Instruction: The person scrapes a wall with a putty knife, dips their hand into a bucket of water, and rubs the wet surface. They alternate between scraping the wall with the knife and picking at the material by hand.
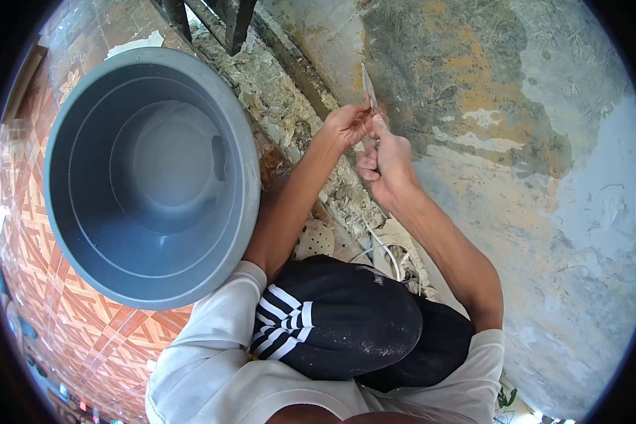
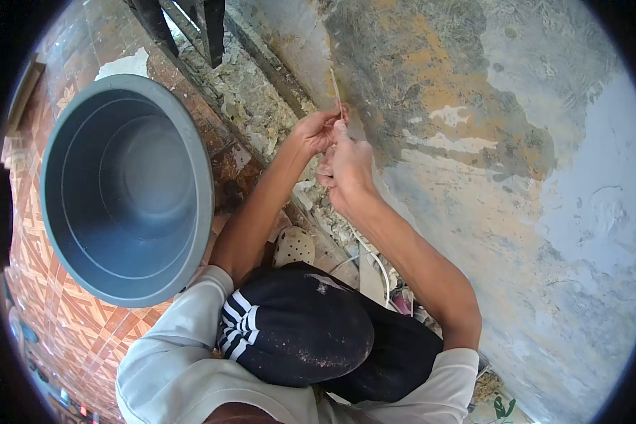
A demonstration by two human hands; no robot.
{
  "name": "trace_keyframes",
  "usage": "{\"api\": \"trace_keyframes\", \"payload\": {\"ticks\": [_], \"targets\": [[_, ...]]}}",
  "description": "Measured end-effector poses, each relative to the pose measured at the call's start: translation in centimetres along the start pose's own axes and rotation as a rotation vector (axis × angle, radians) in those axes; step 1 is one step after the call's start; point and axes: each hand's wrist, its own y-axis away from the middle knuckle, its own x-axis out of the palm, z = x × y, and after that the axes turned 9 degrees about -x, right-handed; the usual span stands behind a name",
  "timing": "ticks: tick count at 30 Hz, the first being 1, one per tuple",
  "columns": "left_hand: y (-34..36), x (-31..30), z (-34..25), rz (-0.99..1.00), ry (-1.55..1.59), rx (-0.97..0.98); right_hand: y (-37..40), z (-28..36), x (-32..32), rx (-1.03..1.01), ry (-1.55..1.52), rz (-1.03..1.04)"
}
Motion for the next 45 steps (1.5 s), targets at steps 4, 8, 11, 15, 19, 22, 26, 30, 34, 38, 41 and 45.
{"api": "trace_keyframes", "payload": {"ticks": [4,8,11,15,19,22,26,30,34,38,41,45], "targets": [[0.2,-0.2,1.1,0.043,-0.029,-0.061,1.3,0.9,-0.3,0.036,-0.035,-0.021],[-0.3,-0.2,0.6,-0.047,0.009,-0.044,0.2,0.1,-0.2,0.021,-0.034,-0.007],[-0.4,-0.5,0.5,-0.062,-0.089,0.005,0.3,0.3,-0.4,0.007,-0.046,0.027],[-0.5,-0.9,0.6,0.038,-0.064,-0.080,0.8,0.9,-0.8,0.049,-0.030,0.001],[-1.6,-1.6,-1.3,0.064,0.011,-0.058,-0.5,0.3,-0.3,-0.004,0.000,0.009],[-0.1,-1.1,0.0,-0.022,-0.095,0.013,-0.2,0.2,0.1,0.037,-0.028,-0.009],[-0.7,-0.5,1.0,0.004,-0.019,-0.043,0.6,1.1,-0.8,0.056,-0.028,0.000],[-2.2,-2.9,-1.2,0.056,-0.083,-0.020,-1.1,0.6,-0.5,0.058,-0.043,0.019],[0.1,-0.4,1.3,0.021,-0.022,-0.050,1.4,1.4,-0.3,0.063,-0.069,0.043],[-0.2,-0.5,-0.2,0.044,0.056,-0.080,0.1,0.8,-0.4,0.054,-0.082,-0.018],[-1.0,-2.2,0.2,0.174,-0.072,-0.076,1.5,2.0,-0.2,0.092,-0.094,0.015],[-1.5,-1.6,-0.6,0.089,-0.052,-0.094,-1.2,0.8,0.1,0.001,-0.044,0.000]]}}
